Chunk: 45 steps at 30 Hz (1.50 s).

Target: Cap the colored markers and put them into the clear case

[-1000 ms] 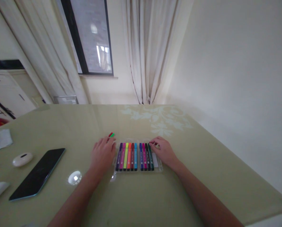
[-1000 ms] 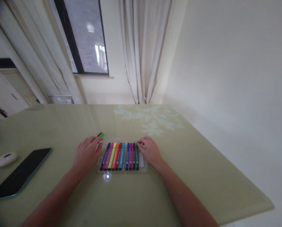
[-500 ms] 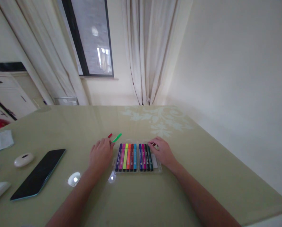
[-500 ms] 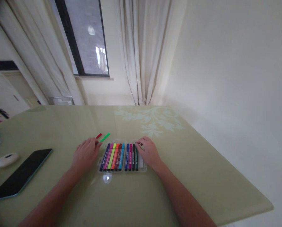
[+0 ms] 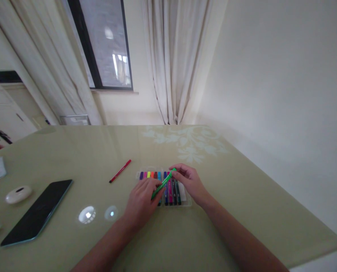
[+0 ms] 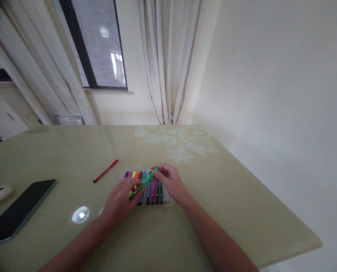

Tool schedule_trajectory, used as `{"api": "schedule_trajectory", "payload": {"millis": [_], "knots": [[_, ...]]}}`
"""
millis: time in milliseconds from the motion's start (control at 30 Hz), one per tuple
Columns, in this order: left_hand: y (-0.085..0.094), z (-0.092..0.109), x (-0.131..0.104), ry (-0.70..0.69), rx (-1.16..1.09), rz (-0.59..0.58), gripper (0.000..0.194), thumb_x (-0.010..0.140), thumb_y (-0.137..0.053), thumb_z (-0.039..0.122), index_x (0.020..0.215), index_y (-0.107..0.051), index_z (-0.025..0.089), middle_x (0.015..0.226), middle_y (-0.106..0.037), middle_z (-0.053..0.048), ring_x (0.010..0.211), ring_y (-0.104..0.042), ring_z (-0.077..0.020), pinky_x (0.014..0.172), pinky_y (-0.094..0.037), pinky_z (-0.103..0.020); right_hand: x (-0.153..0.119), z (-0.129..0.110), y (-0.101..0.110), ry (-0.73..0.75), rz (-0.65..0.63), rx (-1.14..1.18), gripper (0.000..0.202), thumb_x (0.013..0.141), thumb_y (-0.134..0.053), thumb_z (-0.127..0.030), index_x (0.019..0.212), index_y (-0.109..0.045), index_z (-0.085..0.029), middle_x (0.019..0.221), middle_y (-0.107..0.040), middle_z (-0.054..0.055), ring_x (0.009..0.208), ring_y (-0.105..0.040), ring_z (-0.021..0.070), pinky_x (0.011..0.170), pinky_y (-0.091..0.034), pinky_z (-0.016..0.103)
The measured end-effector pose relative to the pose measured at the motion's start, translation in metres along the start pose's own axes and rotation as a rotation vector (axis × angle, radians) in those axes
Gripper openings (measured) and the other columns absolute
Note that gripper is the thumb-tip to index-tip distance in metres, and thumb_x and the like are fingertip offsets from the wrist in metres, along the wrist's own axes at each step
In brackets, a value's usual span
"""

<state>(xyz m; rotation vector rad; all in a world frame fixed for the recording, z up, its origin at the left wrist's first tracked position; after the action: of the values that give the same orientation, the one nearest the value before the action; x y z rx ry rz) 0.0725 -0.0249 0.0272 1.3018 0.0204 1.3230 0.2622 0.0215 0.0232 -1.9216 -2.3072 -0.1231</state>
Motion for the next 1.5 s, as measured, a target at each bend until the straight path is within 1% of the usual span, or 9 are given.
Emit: {"api": "schedule_trajectory", "payload": {"millis": [133,233,367,667,767,867,1000,1333,1500], "knots": [[-0.006,0.007,-0.001,-0.102,0.002,-0.162,0.027,0.102,-0.056,0.035,0.125,-0.06,0.022,0.114,-0.073,-0.008,0.107,-0.067,-0.0238,0.094,-0.052,-0.039,0.006,-0.003,0.019,0.025,0.146,-0.004,0.033,0.082,-0.078,-0.045,0.105,-0.076,-0.022,0.085,-0.073,0.002,0.078,-0.067,0.0173,0.076,-0.054,0.031],[-0.015,0.012,-0.005,-0.159,0.035,-0.336,0.047,0.101,-0.057,0.038,0.145,-0.05,0.024,0.141,-0.064,-0.009,0.128,-0.059,-0.0261,0.108,-0.047,-0.045,0.013,-0.005,0.046,0.041,0.275,-0.058,0.031,0.079,-0.077,-0.043,0.101,-0.077,-0.021,0.08,-0.071,0.002,0.073,-0.064,0.0163,0.071,-0.053,0.03],[-0.025,0.013,-0.011,-0.178,0.078,-0.48,0.052,0.102,-0.055,0.04,0.151,-0.044,0.028,0.157,-0.051,-0.005,0.141,-0.049,-0.0262,0.115,-0.042,-0.049,0.018,0.001,0.066,-0.043,0.282,-0.187,0.03,0.076,-0.076,-0.041,0.096,-0.078,-0.018,0.076,-0.071,0.003,0.068,-0.063,0.0166,0.065,-0.051,0.029],[-0.019,0.012,-0.01,-0.123,0.139,-0.522,0.054,0.101,-0.052,0.036,0.153,-0.043,0.028,0.155,-0.052,-0.004,0.139,-0.049,-0.0262,0.117,-0.038,-0.049,0.019,0.024,0.049,-0.017,0.043,-0.494,0.031,0.083,-0.07,-0.04,0.102,-0.079,-0.017,0.081,-0.075,0.006,0.074,-0.067,0.0198,0.071,-0.052,0.032],[-0.023,0.016,-0.014,-0.124,0.207,-0.518,0.059,0.101,-0.052,0.03,0.158,-0.035,0.036,0.156,-0.05,-0.005,0.14,-0.046,-0.0289,0.116,-0.038,-0.053,0.018,0.025,0.048,0.002,0.022,-0.636,0.029,0.086,-0.07,-0.037,0.106,-0.08,-0.018,0.088,-0.077,0.007,0.078,-0.067,0.0203,0.074,-0.052,0.033],[-0.029,0.018,-0.019,-0.135,0.25,-0.492,0.058,0.1,-0.057,0.038,0.155,-0.039,0.043,0.157,-0.047,-0.007,0.142,-0.043,-0.0336,0.115,-0.037,-0.058,0.016,0.025,0.047,0.02,-0.014,-0.726,0.027,0.085,-0.072,-0.031,0.106,-0.08,-0.018,0.089,-0.077,0.008,0.076,-0.066,0.0195,0.073,-0.051,0.032],[-0.032,0.02,-0.021,-0.15,0.233,-0.454,0.059,0.099,-0.057,0.049,0.154,-0.04,0.042,0.156,-0.046,-0.009,0.142,-0.041,-0.035,0.115,-0.035,-0.061,0.015,0.022,0.045,0.04,-0.029,-0.73,0.024,0.086,-0.072,-0.03,0.105,-0.08,-0.02,0.087,-0.077,0.006,0.075,-0.065,0.0184,0.072,-0.051,0.031],[-0.032,0.026,-0.02,-0.124,0.227,-0.409,0.06,0.094,-0.066,0.049,0.15,-0.046,0.044,0.154,-0.048,-0.01,0.139,-0.044,-0.0378,0.113,-0.034,-0.067,0.012,0.015,0.039,0.069,-0.009,-0.817,0.019,0.087,-0.071,-0.028,0.102,-0.078,-0.018,0.082,-0.074,0.005,0.071,-0.064,0.0183,0.07,-0.048,0.031],[-0.033,0.028,-0.019,-0.105,0.23,-0.422,0.056,0.094,-0.064,0.052,0.147,-0.051,0.041,0.151,-0.05,-0.011,0.137,-0.046,-0.0377,0.112,-0.037,-0.064,0.012,0.011,0.036,0.077,-0.021,-0.919,0.005,0.084,-0.074,-0.023,0.086,-0.077,-0.019,0.084,-0.072,0.005,0.072,-0.063,0.0182,0.072,-0.047,0.031]]}}
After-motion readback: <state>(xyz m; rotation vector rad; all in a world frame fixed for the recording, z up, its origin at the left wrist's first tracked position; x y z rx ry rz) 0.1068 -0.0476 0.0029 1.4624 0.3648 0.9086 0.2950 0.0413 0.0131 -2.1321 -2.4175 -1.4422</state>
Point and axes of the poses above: each hand's wrist, its own x-axis towards the middle knuckle, its own y-axis out of the back of the hand, z = x × y, the point moved 4 cm from there along x, towards the middle knuckle
